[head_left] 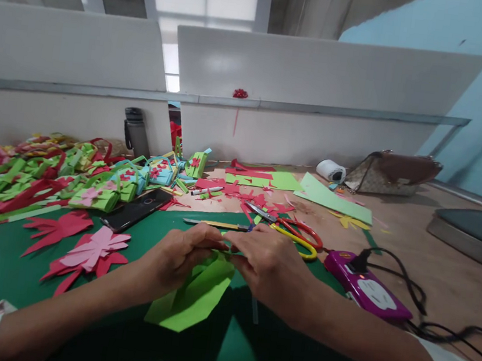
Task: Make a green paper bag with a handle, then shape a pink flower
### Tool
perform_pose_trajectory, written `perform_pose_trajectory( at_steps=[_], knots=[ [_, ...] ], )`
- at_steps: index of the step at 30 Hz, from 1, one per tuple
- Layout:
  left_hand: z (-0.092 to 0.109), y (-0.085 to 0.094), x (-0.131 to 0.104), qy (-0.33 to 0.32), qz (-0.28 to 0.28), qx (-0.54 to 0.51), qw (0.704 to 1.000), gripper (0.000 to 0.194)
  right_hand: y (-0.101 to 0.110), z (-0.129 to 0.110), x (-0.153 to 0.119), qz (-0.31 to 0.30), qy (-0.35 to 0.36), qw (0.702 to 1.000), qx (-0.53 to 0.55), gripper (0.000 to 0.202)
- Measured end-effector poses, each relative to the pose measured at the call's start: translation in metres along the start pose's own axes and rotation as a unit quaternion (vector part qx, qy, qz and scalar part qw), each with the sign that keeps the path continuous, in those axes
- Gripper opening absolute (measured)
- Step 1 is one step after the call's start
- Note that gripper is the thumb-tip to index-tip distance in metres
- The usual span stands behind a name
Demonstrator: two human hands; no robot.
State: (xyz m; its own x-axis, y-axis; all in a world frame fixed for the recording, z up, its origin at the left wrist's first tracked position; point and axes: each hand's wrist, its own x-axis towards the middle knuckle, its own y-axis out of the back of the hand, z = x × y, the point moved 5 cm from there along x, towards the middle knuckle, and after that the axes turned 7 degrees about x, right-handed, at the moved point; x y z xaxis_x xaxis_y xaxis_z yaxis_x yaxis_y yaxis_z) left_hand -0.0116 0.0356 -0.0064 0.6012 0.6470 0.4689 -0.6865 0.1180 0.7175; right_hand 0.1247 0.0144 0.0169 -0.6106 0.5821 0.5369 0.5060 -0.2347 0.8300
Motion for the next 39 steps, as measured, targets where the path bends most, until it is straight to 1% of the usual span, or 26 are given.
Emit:
perform_pose_trajectory(
  at_steps=[2,4,8,10,13,15,18,21,26,31,35,39],
  knots=[
    [0.001,0.001,0.0,-0.004,0.006,-0.005,1.0,0.019,0.0,0.002,-0.001,0.004,-0.008,1.0,0.007,0.019],
    [0.001,0.002,0.0,-0.007,0.002,0.017,1.0,0.017,-0.002,0.004,-0.001,0.002,-0.013,1.0,0.008,0.021],
    [0.002,0.002,0.0,-0.014,-0.005,0.062,0.998,0.016,-0.01,0.005,-0.002,0.0,0.003,1.0,0.005,0.026],
    [0.002,0.003,0.0,-0.022,-0.001,0.068,0.997,0.016,-0.013,0.004,-0.002,0.016,0.02,1.0,0.007,0.031],
    [0.001,0.005,0.0,-0.019,0.005,0.092,0.996,0.014,-0.01,0.002,-0.003,0.058,0.041,0.997,0.022,0.037],
    [-0.001,0.006,0.0,0.0,-0.007,0.114,0.993,0.014,-0.006,0.001,-0.003,0.077,0.04,0.996,0.033,0.039],
    [-0.004,0.006,0.0,0.023,-0.035,0.124,0.991,0.021,0.0,-0.002,-0.003,0.083,0.029,0.995,0.035,0.041],
    [-0.005,0.005,-0.001,0.032,-0.055,0.113,0.992,0.027,0.003,-0.004,-0.003,0.088,0.026,0.995,0.034,0.039],
    [-0.007,0.005,-0.001,0.033,-0.071,0.094,0.993,0.028,0.003,-0.003,-0.005,0.089,0.034,0.995,0.017,0.032],
    [-0.003,0.007,-0.001,0.006,-0.082,0.074,0.994,0.026,0.005,-0.006,-0.007,0.108,0.067,0.992,-0.011,0.03],
    [0.0,0.01,0.0,-0.008,-0.084,0.083,0.993,0.024,0.006,-0.01,-0.007,0.111,0.087,0.989,-0.038,0.03],
    [0.002,0.006,-0.001,-0.005,-0.095,0.1,0.99,0.027,0.005,-0.012,-0.007,0.107,0.091,0.989,-0.048,0.031]
  ],
)
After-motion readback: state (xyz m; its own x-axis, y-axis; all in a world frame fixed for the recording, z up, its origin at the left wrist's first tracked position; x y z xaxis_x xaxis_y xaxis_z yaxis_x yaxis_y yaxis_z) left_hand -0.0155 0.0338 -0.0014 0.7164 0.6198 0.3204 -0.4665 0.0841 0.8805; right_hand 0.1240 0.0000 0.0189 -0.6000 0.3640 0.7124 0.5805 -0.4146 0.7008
